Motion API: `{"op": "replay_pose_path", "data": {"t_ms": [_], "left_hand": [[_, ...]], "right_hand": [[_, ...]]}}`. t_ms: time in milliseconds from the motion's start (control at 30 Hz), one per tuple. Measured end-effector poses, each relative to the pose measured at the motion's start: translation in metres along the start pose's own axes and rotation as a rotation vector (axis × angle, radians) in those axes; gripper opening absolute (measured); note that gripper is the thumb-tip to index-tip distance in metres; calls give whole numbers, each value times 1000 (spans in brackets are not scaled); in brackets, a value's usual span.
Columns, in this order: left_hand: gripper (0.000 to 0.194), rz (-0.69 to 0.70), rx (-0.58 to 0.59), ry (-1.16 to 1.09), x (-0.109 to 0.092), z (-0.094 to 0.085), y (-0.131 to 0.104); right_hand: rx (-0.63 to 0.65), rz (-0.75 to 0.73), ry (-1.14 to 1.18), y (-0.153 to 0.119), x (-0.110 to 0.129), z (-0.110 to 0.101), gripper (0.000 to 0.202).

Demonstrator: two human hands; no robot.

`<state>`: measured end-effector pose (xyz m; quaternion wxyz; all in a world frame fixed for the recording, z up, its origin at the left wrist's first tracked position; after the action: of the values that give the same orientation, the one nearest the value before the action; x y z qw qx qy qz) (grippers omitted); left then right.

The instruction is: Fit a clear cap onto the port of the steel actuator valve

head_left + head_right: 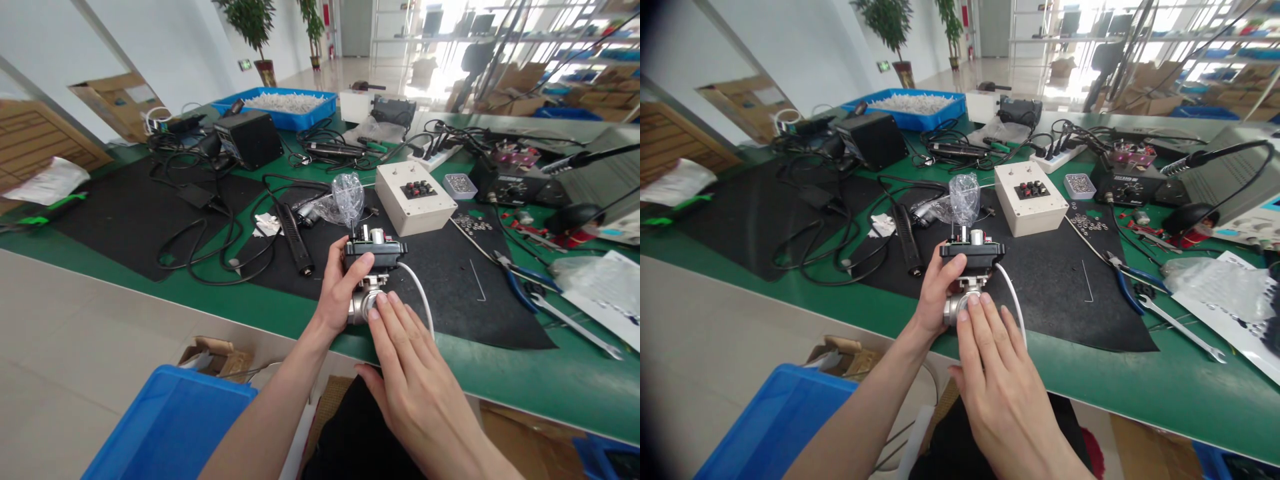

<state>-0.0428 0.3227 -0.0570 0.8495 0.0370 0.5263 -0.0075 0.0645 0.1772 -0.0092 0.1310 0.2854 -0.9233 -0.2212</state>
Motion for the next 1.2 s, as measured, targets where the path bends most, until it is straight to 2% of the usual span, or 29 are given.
{"op": "replay_pose_path", "data": {"t_ms": [333, 567, 733, 833, 933, 1033, 1100, 1133, 1200], "left_hand": [[59, -4, -1, 1, 0, 0, 0], [59, 35, 32, 23, -6, 5, -3], [60, 10, -10, 83, -4, 2, -4], [59, 19, -44, 115, -4, 1, -6], [61, 78, -67, 155, -9, 5, -11], [66, 139, -32, 155, -13, 13, -17], [68, 163, 4, 156, -15, 17, -18], [69, 173, 18, 163, -16, 17, -19], [69, 191, 49, 178, -18, 16, -18]], "right_hand": [[-10, 59, -11, 0, 3, 3, 61], [-50, 65, 64, -3, 0, 4, 57], [-62, 75, 94, 1, -3, 3, 57], [-86, 75, 144, 2, -10, -5, 56], [-141, 162, 365, -3, -28, -13, 42], [-266, 460, 720, -16, -57, -8, 28], [-344, 605, 931, -22, -68, 3, 33], [-337, 634, 1022, -21, -70, 10, 38], [-230, 652, 1175, -15, -67, 25, 43]]}}
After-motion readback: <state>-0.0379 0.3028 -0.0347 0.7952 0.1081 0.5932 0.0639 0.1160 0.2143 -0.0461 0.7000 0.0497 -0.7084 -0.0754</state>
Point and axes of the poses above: each hand's wrist, its own y-axis towards the middle knuckle, its own z-axis out of the palm, x = y × z, the point moved 7 cm from there along y, towards the middle knuckle, and after that the axes turned 2 degrees about -y, right-handed, at the moved point
